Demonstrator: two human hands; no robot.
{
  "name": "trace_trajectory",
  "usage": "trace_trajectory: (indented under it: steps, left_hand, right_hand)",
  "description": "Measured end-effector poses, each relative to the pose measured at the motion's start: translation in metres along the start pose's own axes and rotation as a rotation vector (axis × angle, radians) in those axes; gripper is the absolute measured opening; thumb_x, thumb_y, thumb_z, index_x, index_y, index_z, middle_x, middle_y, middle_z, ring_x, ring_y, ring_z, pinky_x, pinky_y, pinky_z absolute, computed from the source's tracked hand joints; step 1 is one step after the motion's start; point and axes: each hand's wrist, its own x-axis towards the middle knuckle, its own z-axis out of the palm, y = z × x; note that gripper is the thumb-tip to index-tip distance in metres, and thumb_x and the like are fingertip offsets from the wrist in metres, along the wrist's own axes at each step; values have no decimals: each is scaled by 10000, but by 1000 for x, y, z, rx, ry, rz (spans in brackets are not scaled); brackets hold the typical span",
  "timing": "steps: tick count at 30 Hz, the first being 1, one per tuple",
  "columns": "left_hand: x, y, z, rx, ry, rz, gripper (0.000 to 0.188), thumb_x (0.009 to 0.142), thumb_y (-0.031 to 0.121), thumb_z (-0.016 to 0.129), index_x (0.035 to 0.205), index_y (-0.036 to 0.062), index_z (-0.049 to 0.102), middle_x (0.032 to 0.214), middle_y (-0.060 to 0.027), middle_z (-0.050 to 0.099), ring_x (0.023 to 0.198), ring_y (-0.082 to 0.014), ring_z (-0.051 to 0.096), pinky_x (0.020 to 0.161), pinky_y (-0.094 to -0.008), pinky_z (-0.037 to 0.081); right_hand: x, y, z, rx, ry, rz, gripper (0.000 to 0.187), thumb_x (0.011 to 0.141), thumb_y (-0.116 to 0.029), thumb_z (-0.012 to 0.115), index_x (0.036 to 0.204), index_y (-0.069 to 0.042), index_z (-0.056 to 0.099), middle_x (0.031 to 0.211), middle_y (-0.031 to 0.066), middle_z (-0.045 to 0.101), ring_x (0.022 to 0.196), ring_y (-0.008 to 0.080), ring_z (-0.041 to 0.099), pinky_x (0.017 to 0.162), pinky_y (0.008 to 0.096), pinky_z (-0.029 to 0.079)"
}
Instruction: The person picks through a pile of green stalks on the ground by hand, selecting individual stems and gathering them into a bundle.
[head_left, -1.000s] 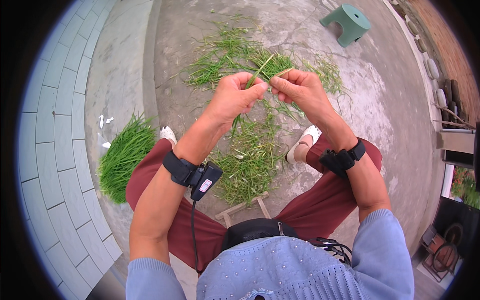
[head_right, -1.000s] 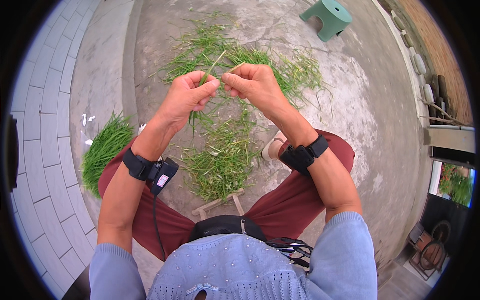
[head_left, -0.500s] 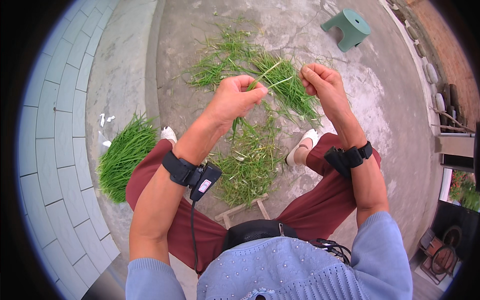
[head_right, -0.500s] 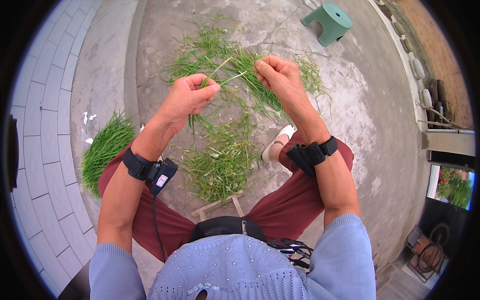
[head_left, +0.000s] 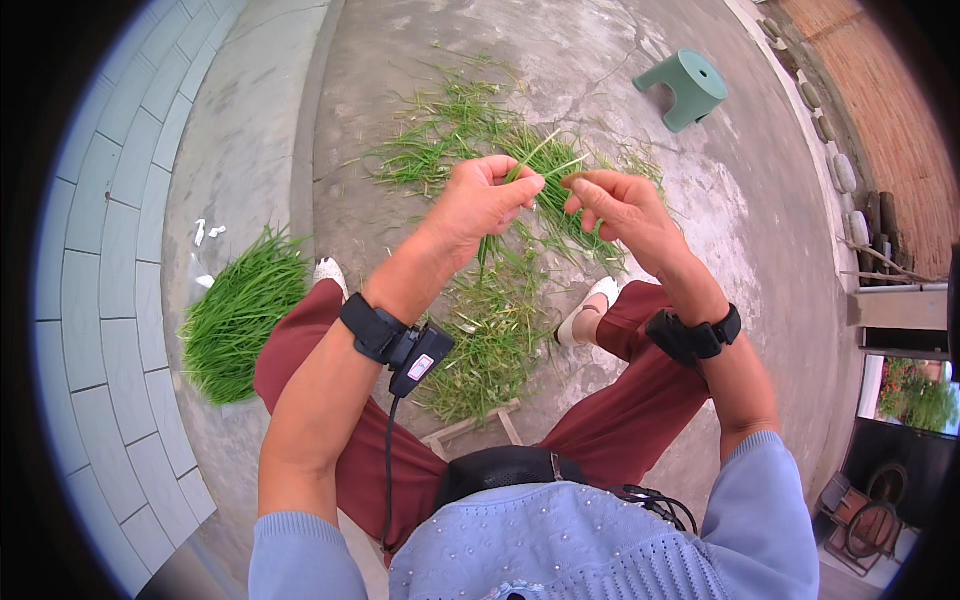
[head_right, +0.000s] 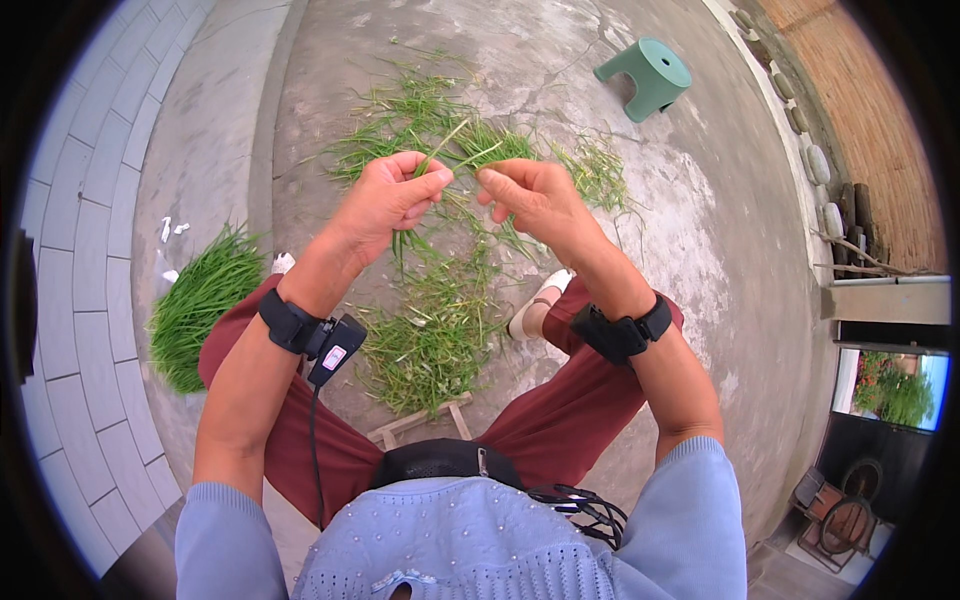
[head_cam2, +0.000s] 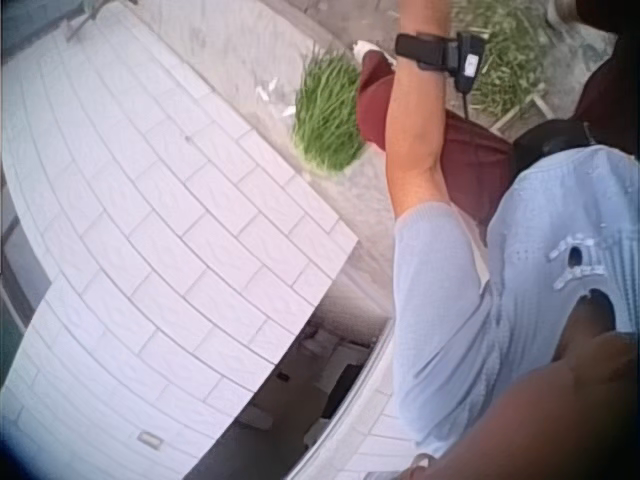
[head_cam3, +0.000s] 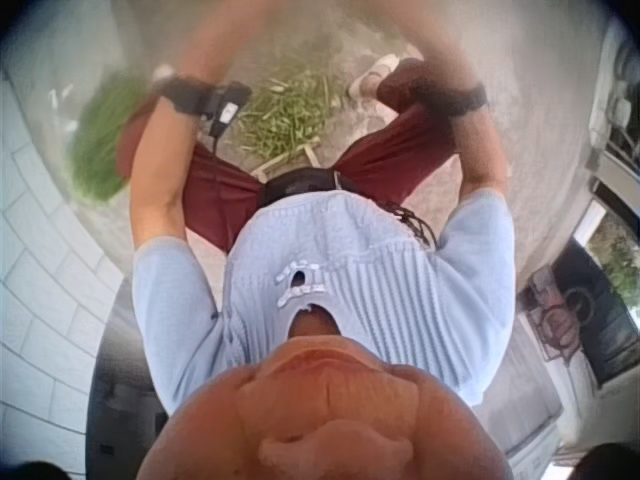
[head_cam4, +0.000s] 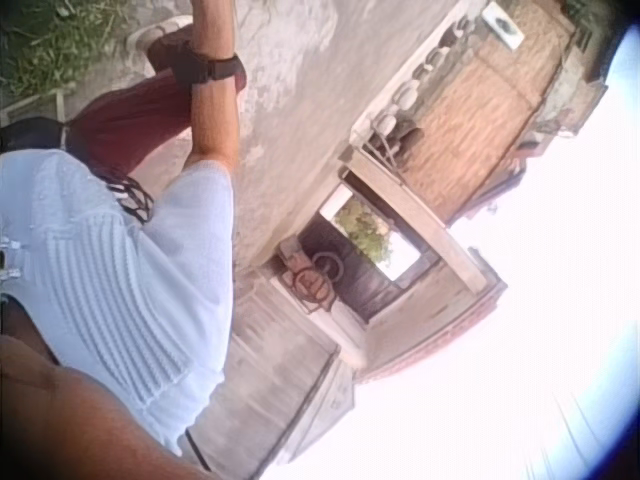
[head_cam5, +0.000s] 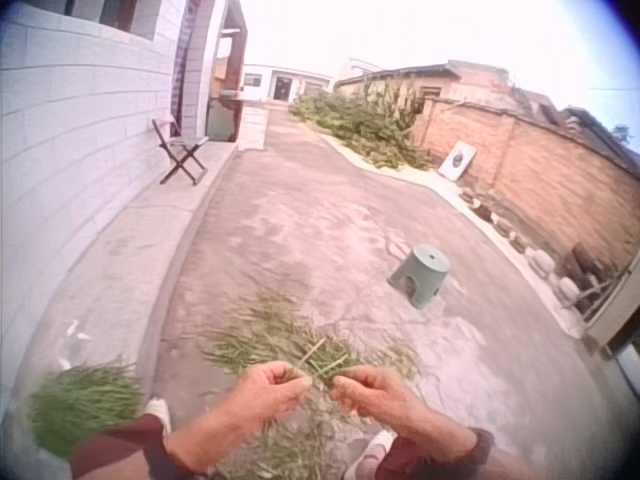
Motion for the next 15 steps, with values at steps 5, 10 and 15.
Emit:
trace_trajectory:
  steps: [5,10,15]
  left_hand:
    - [-4,3,-5,87,-58,-13,122,824,179,626,832,79,556,671,47,505,478,-5,339,411,-167,231]
    - [1,-2,-6,136,-82,-49,118,826,170,622,847,69,564,698,25,537,497,-10,380,419,-162,259]
    - [5,-7,-2,146,-125,24,237,857,229,588,993,34,587,864,-40,626,653,-58,532,558,-172,388]
  right_hand:
    - [28,5,15,412,68,-129,268,897,-188,539,1083,0,584,821,-8,579,620,10,465,485,145,338]
    - [40,11,16,435,11,-212,227,883,-183,558,1003,-4,629,698,-21,552,579,27,453,509,164,361]
    - [46,18,4,391,-10,-237,235,905,-207,521,954,-10,641,648,-38,523,555,21,446,502,164,365]
